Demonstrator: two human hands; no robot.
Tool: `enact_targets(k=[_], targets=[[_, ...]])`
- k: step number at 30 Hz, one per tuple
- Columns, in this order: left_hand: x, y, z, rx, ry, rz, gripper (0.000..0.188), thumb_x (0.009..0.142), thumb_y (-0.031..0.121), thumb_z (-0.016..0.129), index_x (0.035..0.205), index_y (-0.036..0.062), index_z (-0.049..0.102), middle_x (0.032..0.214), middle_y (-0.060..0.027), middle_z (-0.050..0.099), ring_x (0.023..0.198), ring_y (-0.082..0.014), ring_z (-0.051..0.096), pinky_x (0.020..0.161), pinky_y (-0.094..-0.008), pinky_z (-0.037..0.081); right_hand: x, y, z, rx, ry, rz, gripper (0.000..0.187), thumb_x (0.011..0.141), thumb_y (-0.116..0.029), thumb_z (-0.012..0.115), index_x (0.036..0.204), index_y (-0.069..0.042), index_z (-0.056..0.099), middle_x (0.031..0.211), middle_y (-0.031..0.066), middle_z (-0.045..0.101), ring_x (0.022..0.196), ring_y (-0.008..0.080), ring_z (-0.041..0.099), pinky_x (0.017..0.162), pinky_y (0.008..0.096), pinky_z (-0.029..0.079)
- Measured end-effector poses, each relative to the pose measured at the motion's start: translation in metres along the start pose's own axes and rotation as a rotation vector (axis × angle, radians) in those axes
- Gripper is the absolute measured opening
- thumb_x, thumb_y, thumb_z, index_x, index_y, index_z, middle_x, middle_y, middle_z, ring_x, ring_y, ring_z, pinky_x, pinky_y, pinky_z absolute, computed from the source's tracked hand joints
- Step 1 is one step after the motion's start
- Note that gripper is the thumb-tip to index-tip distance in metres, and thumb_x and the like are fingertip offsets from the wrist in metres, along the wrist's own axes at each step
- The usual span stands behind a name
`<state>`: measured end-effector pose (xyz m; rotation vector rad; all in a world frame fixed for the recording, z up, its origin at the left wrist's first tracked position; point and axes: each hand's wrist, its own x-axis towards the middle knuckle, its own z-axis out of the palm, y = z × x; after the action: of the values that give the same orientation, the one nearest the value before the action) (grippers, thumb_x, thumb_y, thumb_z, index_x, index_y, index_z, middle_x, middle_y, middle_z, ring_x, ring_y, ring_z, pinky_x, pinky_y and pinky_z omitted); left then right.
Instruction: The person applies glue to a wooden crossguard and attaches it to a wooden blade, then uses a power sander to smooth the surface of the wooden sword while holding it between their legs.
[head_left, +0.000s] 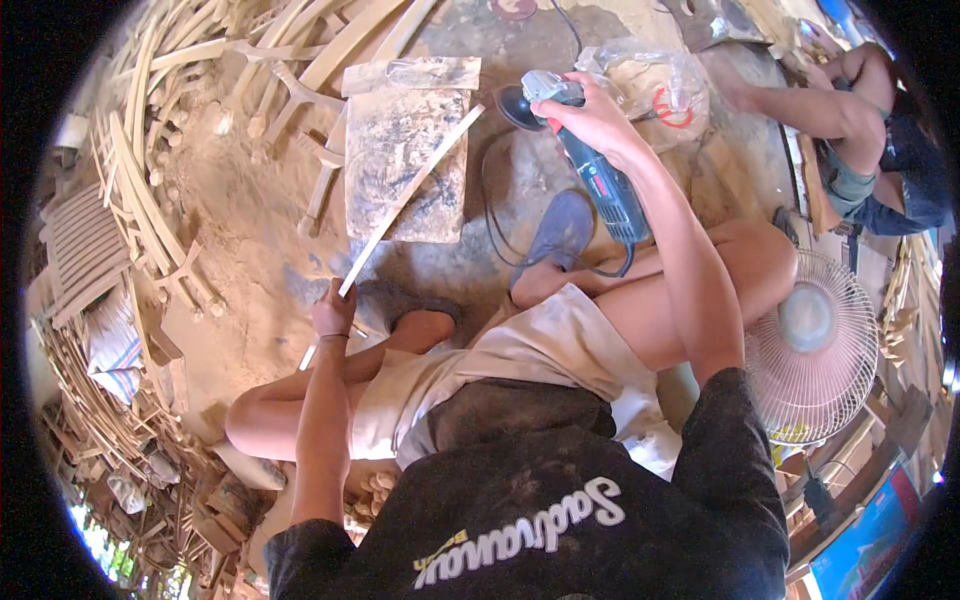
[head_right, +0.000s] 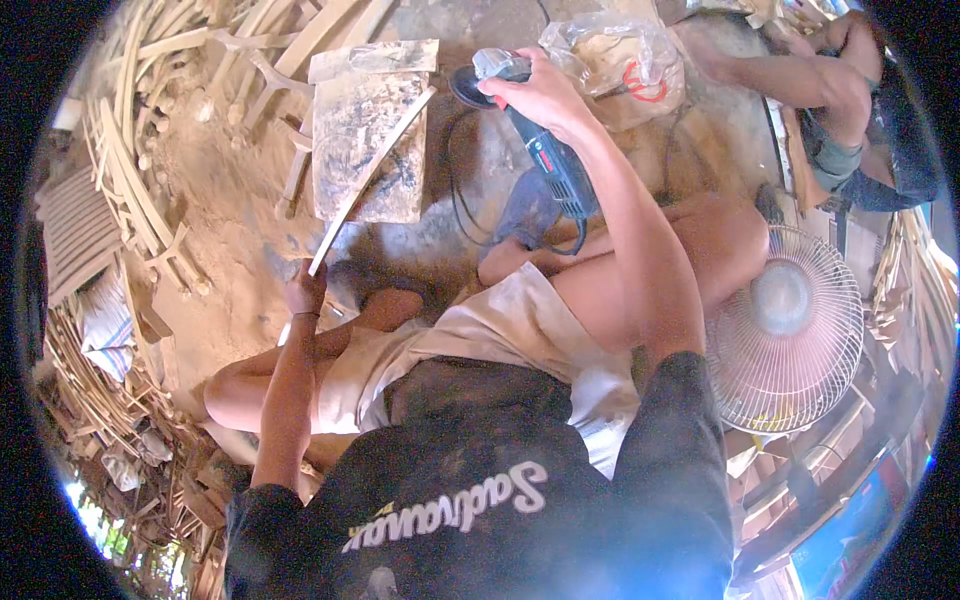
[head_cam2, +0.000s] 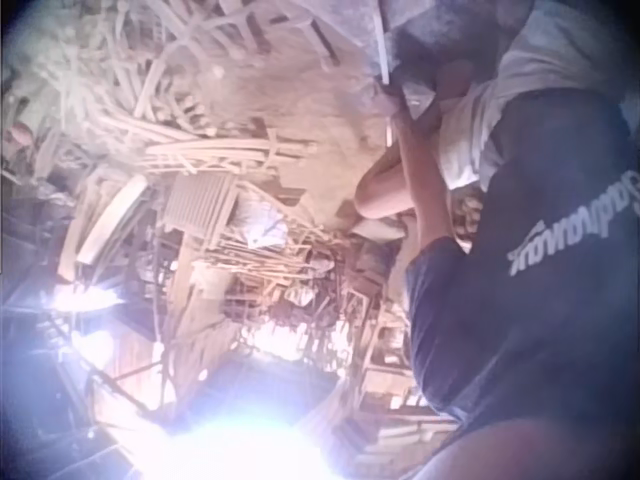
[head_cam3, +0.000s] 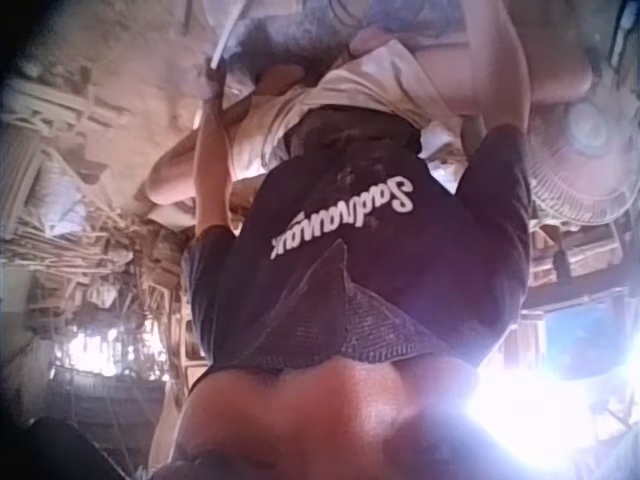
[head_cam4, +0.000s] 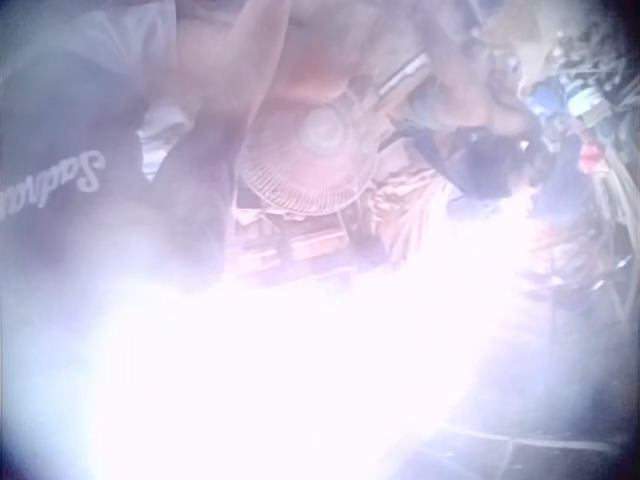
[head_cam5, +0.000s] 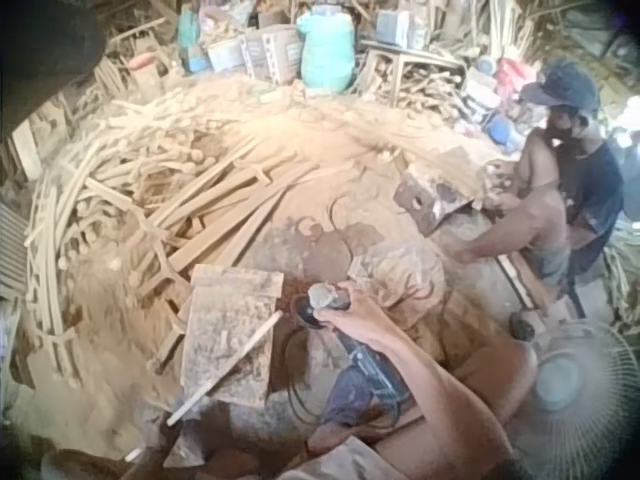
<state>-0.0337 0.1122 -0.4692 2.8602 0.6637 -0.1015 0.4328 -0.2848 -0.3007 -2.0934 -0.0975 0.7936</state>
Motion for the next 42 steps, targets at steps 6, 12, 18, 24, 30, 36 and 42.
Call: enact_targets(k=[6,12,18,24,30,36,42], targets=[[0.003,0.001,-0.001,0.021,0.010,-0.006,0.024,0.098,0.038,0.080,0.101,0.0191,0.065,0.076,-0.0150,0.075,0.066,-0.0410,0.074,0.059,-0.0538,0.059,-0.015,-0.021,0.003,0.067,-0.105,-0.054,0.102,0.085,-0.046,0.092,0.163,-0.003,0.042,0.105,0.0121,0.075,0.084,0.0179,0.072,0.073,0.0359,0.058],[0.008,0.000,-0.007,0.070,-0.053,-0.067,0.029,0.094,0.040,0.083,0.104,0.0159,0.071,0.082,-0.0169,0.079,0.074,-0.0407,0.077,0.067,-0.0565,0.061,0.000,-0.019,-0.005,0.181,-0.037,0.022,0.054,0.087,-0.039,0.090,0.120,0.000,0.073,0.088,0.0038,0.076,0.079,0.0146,0.068,0.075,0.0320,0.055],[0.047,0.010,-0.027,-0.540,-0.591,-0.177,0.041,0.086,0.035,0.087,0.108,0.0013,0.080,0.077,-0.0124,0.080,0.068,-0.0205,0.078,0.063,-0.0405,0.061,-0.009,-0.001,-0.012,0.522,0.053,0.154,0.043,0.086,-0.043,0.091,0.106,-0.008,0.074,0.082,0.0041,0.069,0.068,0.0169,0.066,0.058,0.0371,0.055],[0.057,0.067,-0.010,-0.773,-0.664,-0.332,0.028,0.085,0.025,0.085,0.081,-0.0009,0.075,0.068,-0.0074,0.073,0.057,-0.0147,0.068,0.053,-0.0357,0.054,-0.030,0.035,-0.011,0.999,-0.002,0.218,0.048,0.091,-0.053,0.086,0.100,-0.012,0.061,0.076,0.0089,0.065,0.057,0.0261,0.067,0.051,0.0420,0.059],[0.050,0.071,-0.021,-0.627,-0.502,-0.256,0.033,0.077,0.028,0.085,0.085,-0.0041,0.078,0.066,-0.0087,0.072,0.056,-0.0175,0.069,0.054,-0.0378,0.056,-0.043,0.036,0.013,1.120,-0.169,0.291,0.049,0.096,-0.060,0.078,0.098,-0.012,0.063,0.079,0.0110,0.068,0.063,0.0274,0.069,0.058,0.0414,0.060],[0.042,0.075,-0.026,-0.575,-0.394,-0.225,0.052,0.074,0.043,0.086,0.104,0.0006,0.083,0.085,-0.0170,0.081,0.078,-0.0292,0.080,0.074,-0.0439,0.064,-0.032,0.028,0.045,1.137,-0.200,0.298,0.051,0.097,-0.062,0.075,0.097,-0.012,0.064,0.079,0.0107,0.068,0.063,0.0280,0.069,0.058,0.0417,0.060],[0.041,0.060,-0.011,-0.459,-0.396,-0.198,0.061,0.071,0.055,0.085,0.110,0.0080,0.085,0.101,-0.0227,0.082,0.096,-0.0398,0.081,0.088,-0.0490,0.064,-0.019,-0.004,0.058,1.057,-0.227,0.276,0.053,0.097,-0.063,0.074,0.097,-0.011,0.063,0.078,0.0105,0.068,0.063,0.0271,0.069,0.058,0.0415,0.060]])
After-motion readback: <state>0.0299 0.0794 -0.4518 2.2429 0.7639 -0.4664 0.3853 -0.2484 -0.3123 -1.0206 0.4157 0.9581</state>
